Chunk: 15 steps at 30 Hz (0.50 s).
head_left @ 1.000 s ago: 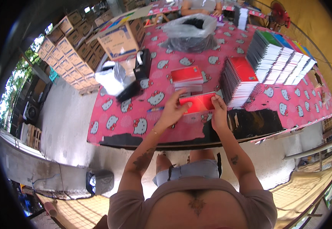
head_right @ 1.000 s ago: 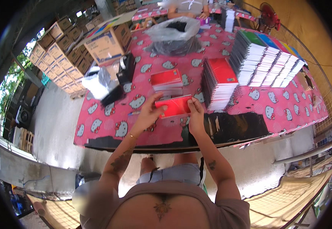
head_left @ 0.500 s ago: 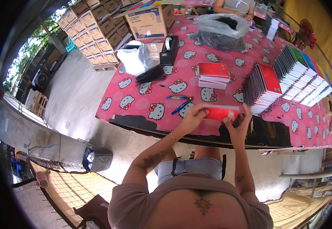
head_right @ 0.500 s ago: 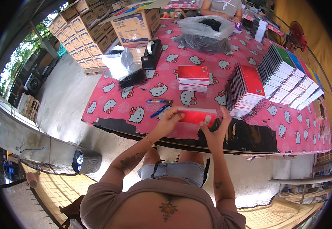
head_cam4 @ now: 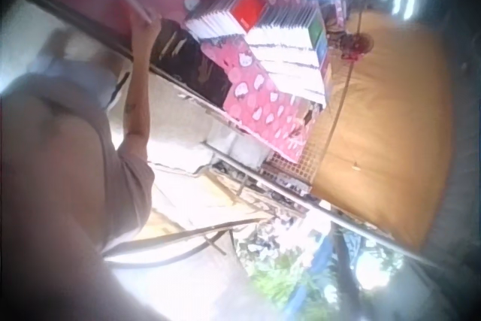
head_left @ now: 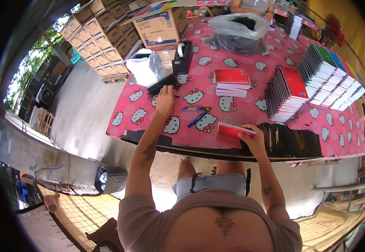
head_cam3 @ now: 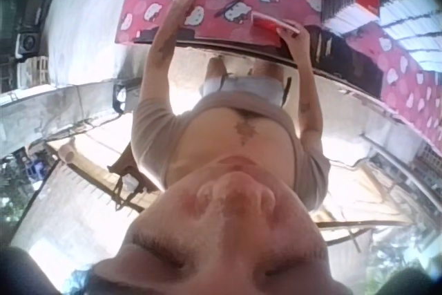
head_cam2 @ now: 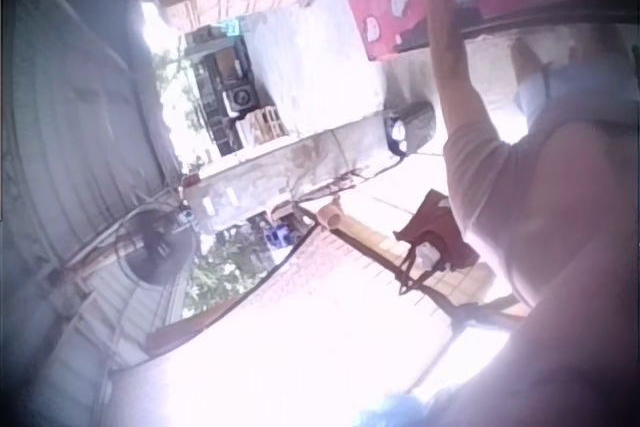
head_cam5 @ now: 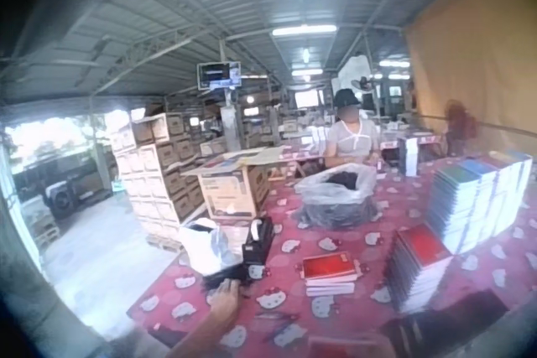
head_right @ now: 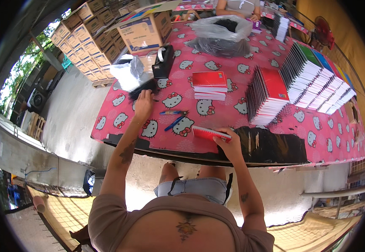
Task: The person applies adhesive strips to the edges of red and white notebook covers by hand and stacks them.
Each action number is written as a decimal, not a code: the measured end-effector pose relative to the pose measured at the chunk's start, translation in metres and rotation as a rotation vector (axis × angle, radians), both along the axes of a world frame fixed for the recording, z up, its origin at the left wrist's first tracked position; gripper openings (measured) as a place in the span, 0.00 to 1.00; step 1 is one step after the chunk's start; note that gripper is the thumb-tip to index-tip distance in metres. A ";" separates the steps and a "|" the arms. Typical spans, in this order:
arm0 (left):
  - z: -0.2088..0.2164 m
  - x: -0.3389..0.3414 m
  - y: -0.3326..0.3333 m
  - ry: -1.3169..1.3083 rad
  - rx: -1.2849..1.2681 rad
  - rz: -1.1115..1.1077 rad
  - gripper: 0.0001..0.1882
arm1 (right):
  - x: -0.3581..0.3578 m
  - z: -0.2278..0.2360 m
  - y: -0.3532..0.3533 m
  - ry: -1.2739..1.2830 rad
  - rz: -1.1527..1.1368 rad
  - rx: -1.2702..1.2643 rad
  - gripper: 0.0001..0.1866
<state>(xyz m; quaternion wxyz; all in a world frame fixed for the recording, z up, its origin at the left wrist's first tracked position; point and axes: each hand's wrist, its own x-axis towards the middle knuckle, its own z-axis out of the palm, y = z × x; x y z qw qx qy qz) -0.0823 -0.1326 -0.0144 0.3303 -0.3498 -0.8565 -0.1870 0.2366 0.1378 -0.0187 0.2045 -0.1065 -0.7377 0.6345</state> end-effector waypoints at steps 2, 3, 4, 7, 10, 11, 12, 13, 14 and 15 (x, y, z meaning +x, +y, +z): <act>0.010 0.022 0.018 -0.002 0.110 0.002 0.07 | 0.001 0.000 0.003 -0.067 0.007 -0.048 0.15; 0.017 0.039 0.027 -0.128 0.153 0.002 0.07 | 0.001 0.000 0.004 -0.066 0.003 -0.096 0.14; 0.023 0.059 0.034 -0.252 0.193 0.001 0.08 | 0.001 0.001 0.006 -0.062 -0.002 -0.144 0.13; 0.034 0.126 0.041 -0.838 0.313 -0.216 0.16 | 0.001 0.006 0.005 -0.032 0.044 -0.160 0.14; -0.005 0.195 0.065 -0.964 0.750 -0.490 0.23 | -0.009 0.001 -0.005 0.005 0.091 -0.086 0.12; -0.004 0.215 0.075 -1.037 0.683 -0.473 0.23 | -0.010 -0.007 -0.005 0.069 0.065 -0.011 0.12; -0.005 0.226 0.078 -1.104 0.624 -0.445 0.23 | -0.009 -0.006 -0.005 0.053 0.084 -0.021 0.12; -0.001 0.213 0.071 -1.033 0.686 -0.485 0.22 | -0.008 -0.002 -0.005 0.038 0.104 -0.031 0.13; 0.003 0.197 0.058 -1.069 0.669 -0.396 0.21 | -0.007 0.001 -0.004 0.023 0.124 -0.041 0.13; 0.033 0.186 0.053 -1.117 0.641 -0.318 0.21 | -0.004 -0.002 0.001 0.007 0.104 -0.034 0.13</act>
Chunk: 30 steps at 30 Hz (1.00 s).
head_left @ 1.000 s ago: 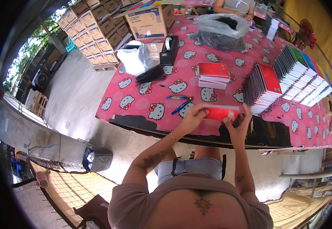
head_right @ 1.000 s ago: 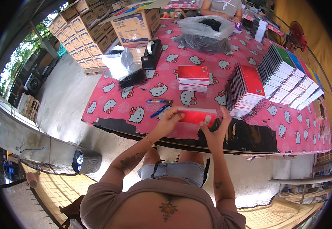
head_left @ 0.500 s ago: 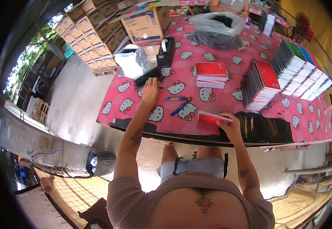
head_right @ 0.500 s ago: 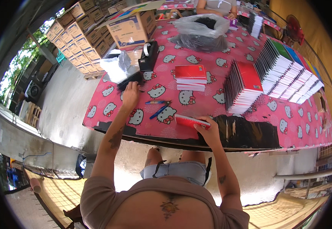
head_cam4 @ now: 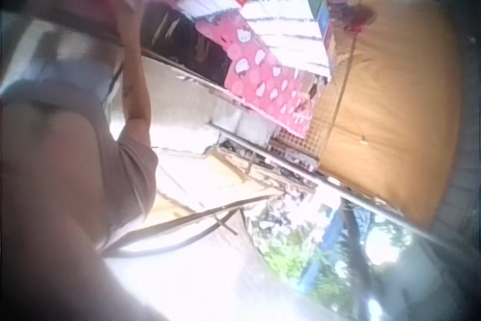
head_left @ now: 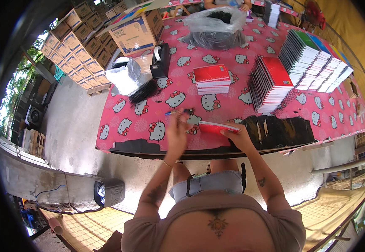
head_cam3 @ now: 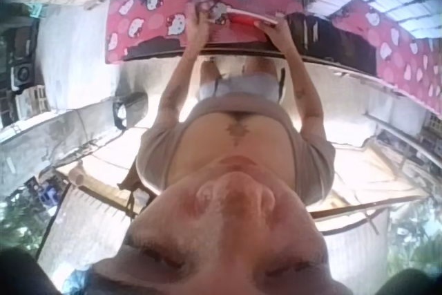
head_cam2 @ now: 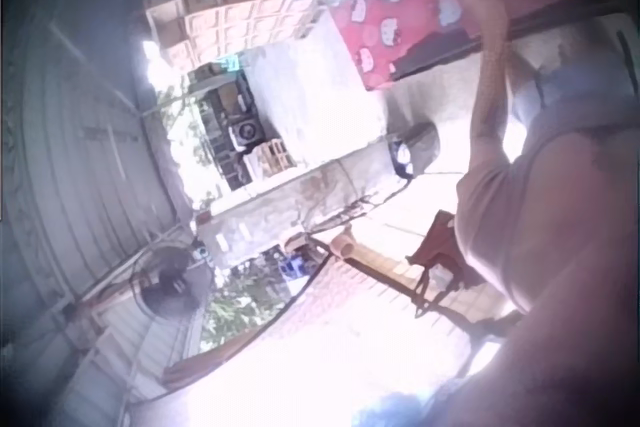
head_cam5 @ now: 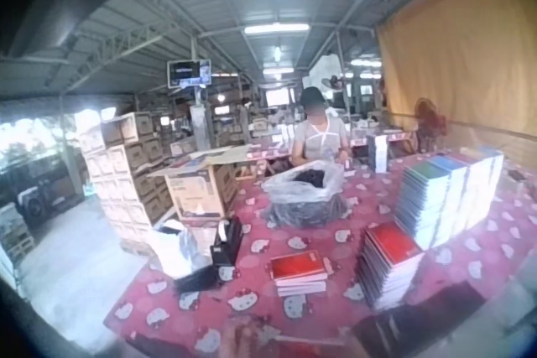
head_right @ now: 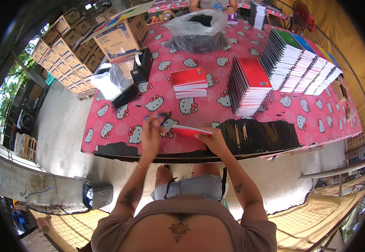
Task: The person applies adhesive strips to the edges of red and white notebook covers by hand and stacks them.
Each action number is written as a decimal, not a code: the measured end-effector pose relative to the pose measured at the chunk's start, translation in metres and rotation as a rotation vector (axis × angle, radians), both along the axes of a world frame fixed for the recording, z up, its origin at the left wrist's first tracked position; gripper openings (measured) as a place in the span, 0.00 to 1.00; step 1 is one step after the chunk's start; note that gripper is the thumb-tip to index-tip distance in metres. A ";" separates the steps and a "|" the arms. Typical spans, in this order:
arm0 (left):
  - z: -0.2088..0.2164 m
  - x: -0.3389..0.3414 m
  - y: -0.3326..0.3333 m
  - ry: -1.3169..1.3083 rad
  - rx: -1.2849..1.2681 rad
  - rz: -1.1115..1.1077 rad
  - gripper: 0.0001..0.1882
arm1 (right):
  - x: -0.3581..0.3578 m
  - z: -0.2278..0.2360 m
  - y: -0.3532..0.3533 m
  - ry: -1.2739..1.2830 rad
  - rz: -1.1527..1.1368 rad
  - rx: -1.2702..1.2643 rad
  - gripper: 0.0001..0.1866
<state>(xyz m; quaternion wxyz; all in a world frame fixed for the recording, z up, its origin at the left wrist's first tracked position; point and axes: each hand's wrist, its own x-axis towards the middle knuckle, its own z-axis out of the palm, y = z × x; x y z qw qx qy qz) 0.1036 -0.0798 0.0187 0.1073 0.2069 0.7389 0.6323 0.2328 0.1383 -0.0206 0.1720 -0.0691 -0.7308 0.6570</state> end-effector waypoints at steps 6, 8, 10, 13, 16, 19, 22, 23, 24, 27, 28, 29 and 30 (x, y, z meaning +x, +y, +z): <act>0.011 -0.004 -0.019 0.570 -0.176 -0.157 0.17 | -0.005 -0.005 -0.002 -0.051 0.000 -0.022 0.13; 0.011 0.002 -0.017 0.602 -0.207 -0.160 0.16 | -0.004 -0.005 0.000 -0.052 0.002 0.002 0.12; 0.012 0.002 -0.013 0.655 -0.188 -0.143 0.16 | -0.005 -0.004 -0.001 -0.022 -0.002 -0.008 0.12; 0.013 0.000 -0.012 0.702 -0.177 -0.141 0.12 | -0.004 -0.002 -0.001 -0.023 0.012 -0.026 0.12; 0.007 -0.004 -0.007 0.615 -0.169 -0.151 0.10 | -0.004 -0.001 -0.002 -0.032 0.016 -0.043 0.12; 0.002 -0.004 -0.002 0.690 -0.119 -0.119 0.09 | -0.004 0.000 -0.002 -0.027 0.020 -0.034 0.12; -0.001 -0.005 0.004 0.641 -0.107 -0.114 0.10 | -0.002 0.002 -0.002 -0.041 0.021 -0.035 0.13; -0.001 -0.005 0.002 0.617 -0.129 -0.153 0.10 | -0.001 0.003 -0.002 -0.050 0.022 -0.039 0.13; 0.003 -0.007 0.001 0.598 -0.147 -0.193 0.10 | -0.002 0.004 -0.002 -0.038 0.022 -0.027 0.13; 0.005 -0.008 -0.004 0.594 -0.186 -0.309 0.11 | 0.002 0.000 -0.002 -0.037 0.037 0.039 0.13; 0.010 -0.012 -0.005 0.621 -0.195 -0.338 0.11 | 0.003 -0.005 0.001 -0.043 0.049 0.088 0.14; 0.009 -0.016 -0.005 0.682 -0.179 -0.353 0.11 | 0.004 -0.009 0.004 -0.043 0.062 0.138 0.14; 0.004 -0.018 -0.004 0.749 -0.165 -0.361 0.11 | 0.004 -0.007 0.003 -0.044 0.058 0.158 0.14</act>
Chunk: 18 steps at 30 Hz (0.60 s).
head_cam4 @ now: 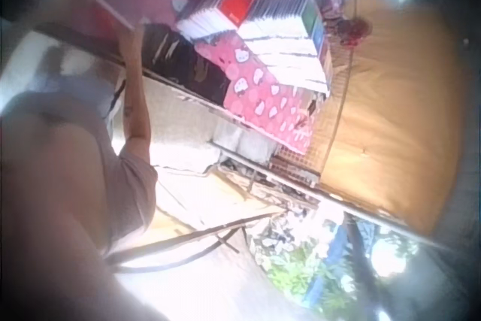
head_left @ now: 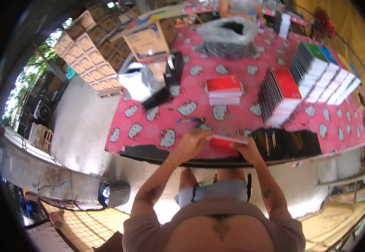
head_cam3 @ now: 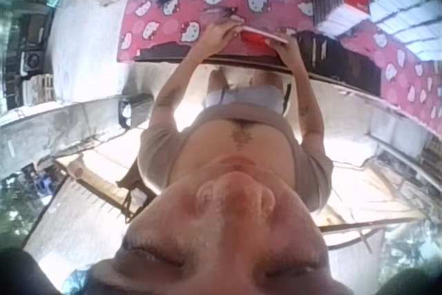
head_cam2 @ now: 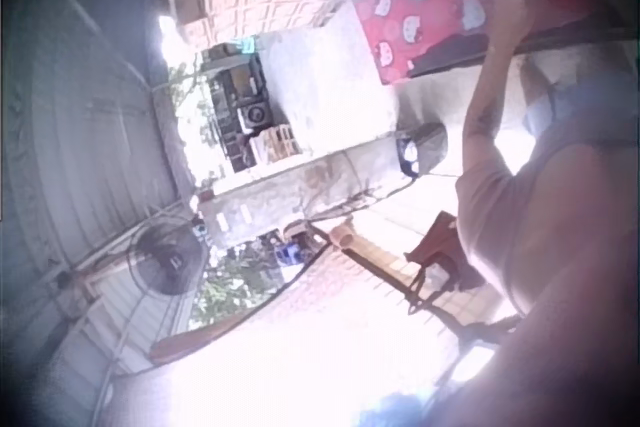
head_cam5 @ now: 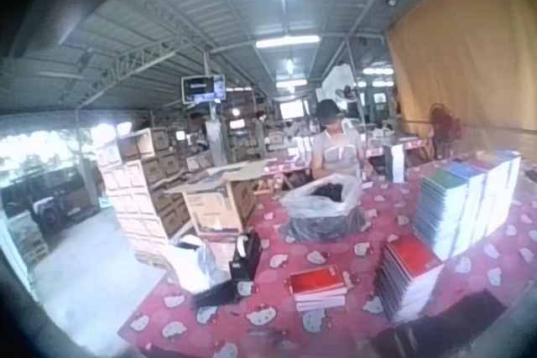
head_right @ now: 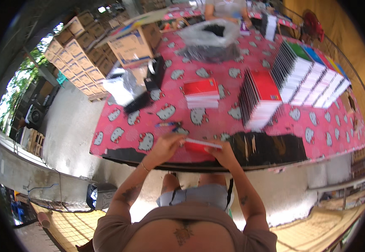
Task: The person applies adhesive strips to the edges of red and white notebook covers by hand and stacks them.
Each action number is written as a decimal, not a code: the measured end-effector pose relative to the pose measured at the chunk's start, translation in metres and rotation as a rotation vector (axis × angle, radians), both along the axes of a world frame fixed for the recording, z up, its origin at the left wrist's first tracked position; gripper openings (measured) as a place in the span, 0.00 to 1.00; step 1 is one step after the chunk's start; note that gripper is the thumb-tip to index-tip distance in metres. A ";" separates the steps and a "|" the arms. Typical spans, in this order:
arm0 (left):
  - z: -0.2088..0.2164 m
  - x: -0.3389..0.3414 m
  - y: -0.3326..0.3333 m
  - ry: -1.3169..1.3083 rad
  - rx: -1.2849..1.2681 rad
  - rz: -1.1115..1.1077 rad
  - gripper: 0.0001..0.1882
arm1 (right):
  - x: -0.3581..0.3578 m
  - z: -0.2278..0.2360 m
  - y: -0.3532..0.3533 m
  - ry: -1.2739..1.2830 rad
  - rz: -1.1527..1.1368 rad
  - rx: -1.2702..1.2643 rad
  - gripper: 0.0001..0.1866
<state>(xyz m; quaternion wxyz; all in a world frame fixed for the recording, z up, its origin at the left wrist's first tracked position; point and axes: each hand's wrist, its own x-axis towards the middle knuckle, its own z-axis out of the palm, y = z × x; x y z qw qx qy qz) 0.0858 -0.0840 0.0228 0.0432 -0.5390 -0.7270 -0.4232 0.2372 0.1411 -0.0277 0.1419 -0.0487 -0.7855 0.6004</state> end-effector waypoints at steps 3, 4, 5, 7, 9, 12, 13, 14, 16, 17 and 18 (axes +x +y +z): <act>0.012 0.004 0.005 0.008 -0.013 -0.029 0.10 | 0.004 0.000 0.001 0.005 -0.030 0.000 0.13; 0.014 0.007 0.004 -0.035 -0.032 -0.032 0.10 | 0.005 0.002 -0.002 0.019 -0.022 -0.023 0.13; 0.012 0.003 0.002 -0.100 -0.089 -0.020 0.09 | 0.004 0.005 -0.004 0.033 -0.015 -0.046 0.13; 0.009 -0.004 -0.001 -0.252 -0.214 -0.004 0.08 | 0.006 0.007 -0.008 0.032 -0.013 -0.091 0.12; 0.012 -0.004 0.001 -0.370 -0.229 -0.008 0.08 | 0.007 0.007 -0.009 0.016 -0.018 -0.131 0.11; 0.014 0.001 0.005 -0.318 -0.102 -0.064 0.08 | 0.008 0.004 -0.008 0.029 -0.018 -0.157 0.11; 0.014 0.002 0.006 -0.259 -0.033 -0.090 0.09 | 0.008 0.005 -0.008 0.016 -0.018 -0.168 0.11; 0.014 0.002 0.007 -0.217 -0.016 -0.094 0.09 | 0.008 0.006 -0.008 0.022 -0.021 -0.160 0.11; 0.011 0.002 0.007 -0.141 0.019 -0.098 0.09 | 0.009 0.012 -0.011 0.024 -0.025 -0.142 0.12; 0.011 0.001 0.006 -0.215 -0.048 -0.081 0.09 | 0.009 0.012 -0.012 0.024 -0.026 -0.146 0.12; 0.011 -0.001 0.004 -0.290 -0.114 -0.065 0.09 | 0.009 0.012 -0.012 0.025 -0.030 -0.147 0.12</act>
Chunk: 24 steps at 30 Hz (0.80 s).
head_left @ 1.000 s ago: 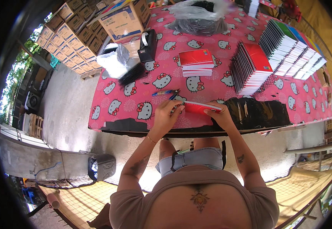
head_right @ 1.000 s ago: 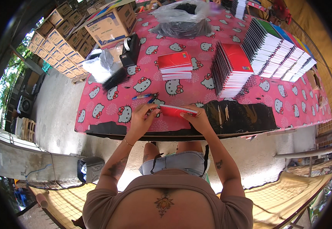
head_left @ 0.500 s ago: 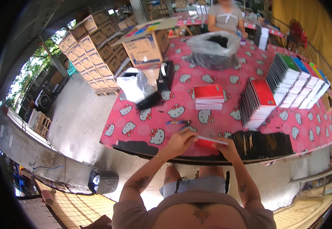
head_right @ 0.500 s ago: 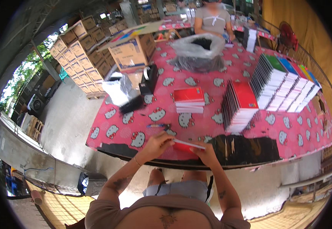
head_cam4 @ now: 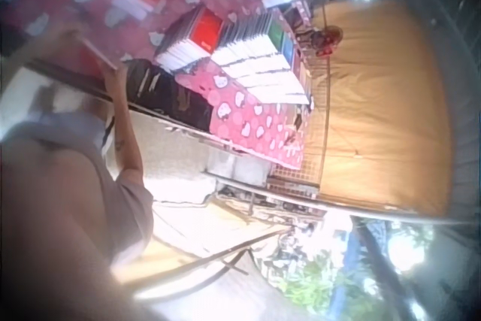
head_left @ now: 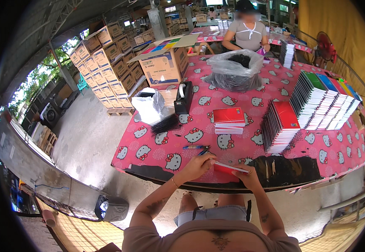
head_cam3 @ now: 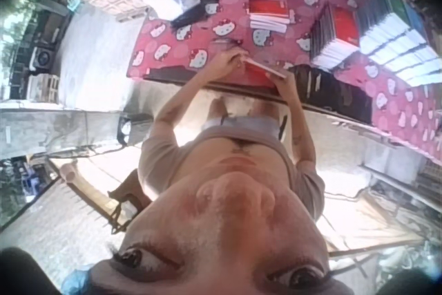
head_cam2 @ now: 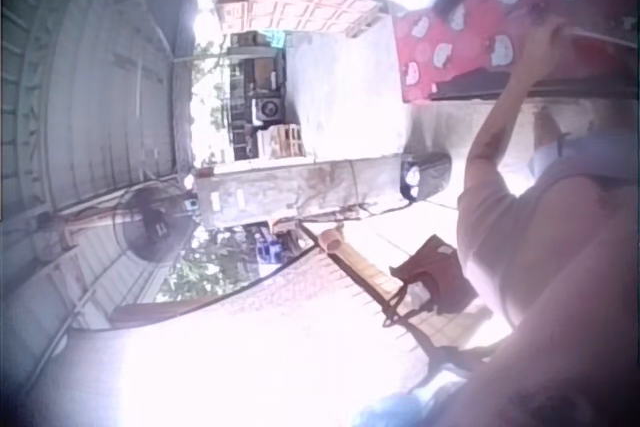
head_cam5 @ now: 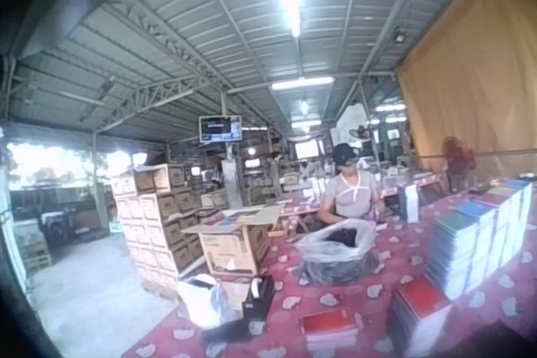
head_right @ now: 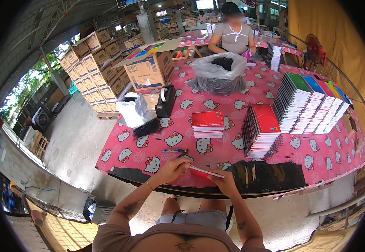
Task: The person applies adhesive strips to the edges of red and white notebook covers by hand and stacks them.
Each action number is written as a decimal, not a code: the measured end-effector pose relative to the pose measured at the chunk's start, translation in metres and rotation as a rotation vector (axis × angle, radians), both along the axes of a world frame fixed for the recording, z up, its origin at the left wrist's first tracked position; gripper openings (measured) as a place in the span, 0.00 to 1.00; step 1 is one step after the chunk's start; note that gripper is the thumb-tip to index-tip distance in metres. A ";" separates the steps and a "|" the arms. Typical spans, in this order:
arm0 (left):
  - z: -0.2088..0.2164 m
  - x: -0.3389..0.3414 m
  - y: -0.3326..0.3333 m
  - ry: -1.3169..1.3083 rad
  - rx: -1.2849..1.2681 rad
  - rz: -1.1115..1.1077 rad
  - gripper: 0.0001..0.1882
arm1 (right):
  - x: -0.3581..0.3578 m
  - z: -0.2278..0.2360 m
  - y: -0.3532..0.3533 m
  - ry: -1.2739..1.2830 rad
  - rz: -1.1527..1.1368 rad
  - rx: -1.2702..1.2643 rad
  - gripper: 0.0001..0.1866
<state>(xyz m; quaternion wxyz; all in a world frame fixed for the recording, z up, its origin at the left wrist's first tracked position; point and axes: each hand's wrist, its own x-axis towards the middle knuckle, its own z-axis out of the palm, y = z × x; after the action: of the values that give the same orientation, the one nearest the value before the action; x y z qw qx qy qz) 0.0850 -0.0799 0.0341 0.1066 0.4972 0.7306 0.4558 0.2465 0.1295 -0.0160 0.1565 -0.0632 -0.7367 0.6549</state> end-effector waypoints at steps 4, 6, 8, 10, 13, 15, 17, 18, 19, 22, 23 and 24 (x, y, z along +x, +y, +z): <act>0.000 -0.002 -0.003 -0.175 -0.172 0.006 0.11 | 0.002 -0.002 -0.001 0.013 -0.005 -0.013 0.11; 0.003 0.004 -0.004 -0.132 -0.060 -0.053 0.11 | 0.002 -0.002 0.000 -0.015 -0.002 0.005 0.10; 0.003 0.006 -0.002 -0.102 0.000 -0.068 0.11 | 0.001 -0.005 0.003 -0.009 -0.008 0.046 0.09; -0.003 0.005 -0.004 -0.096 0.004 -0.026 0.11 | 0.001 -0.013 0.002 0.022 -0.005 0.104 0.10; -0.007 0.001 -0.002 -0.010 -0.013 -0.005 0.10 | 0.001 -0.007 0.003 -0.041 -0.009 0.076 0.09; -0.001 0.002 -0.004 -0.021 -0.028 -0.022 0.10 | 0.001 -0.005 0.002 -0.013 0.001 0.072 0.09; 0.002 0.001 -0.005 -0.101 -0.070 -0.042 0.10 | 0.002 -0.004 0.002 0.005 0.003 0.054 0.09; -0.001 -0.001 -0.006 -0.207 -0.070 -0.064 0.11 | 0.002 -0.007 0.002 -0.008 -0.005 0.061 0.08; -0.001 -0.003 -0.006 -0.200 -0.082 -0.073 0.11 | 0.002 -0.007 0.003 -0.016 0.001 0.072 0.08; -0.002 -0.004 -0.005 -0.268 -0.090 -0.098 0.11 | 0.003 -0.008 0.005 -0.033 0.005 0.101 0.09; -0.003 -0.002 -0.005 -0.349 -0.075 -0.093 0.11 | 0.004 -0.007 0.005 -0.032 0.006 0.108 0.10; -0.004 -0.003 -0.005 -0.421 -0.058 -0.084 0.11 | 0.002 -0.006 0.004 -0.021 0.012 0.117 0.10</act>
<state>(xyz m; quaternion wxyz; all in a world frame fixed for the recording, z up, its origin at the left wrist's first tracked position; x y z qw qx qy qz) 0.0816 -0.0851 0.0303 0.2897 0.4177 0.6838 0.5235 0.2483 0.1335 -0.0218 0.1482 -0.0567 -0.7756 0.6110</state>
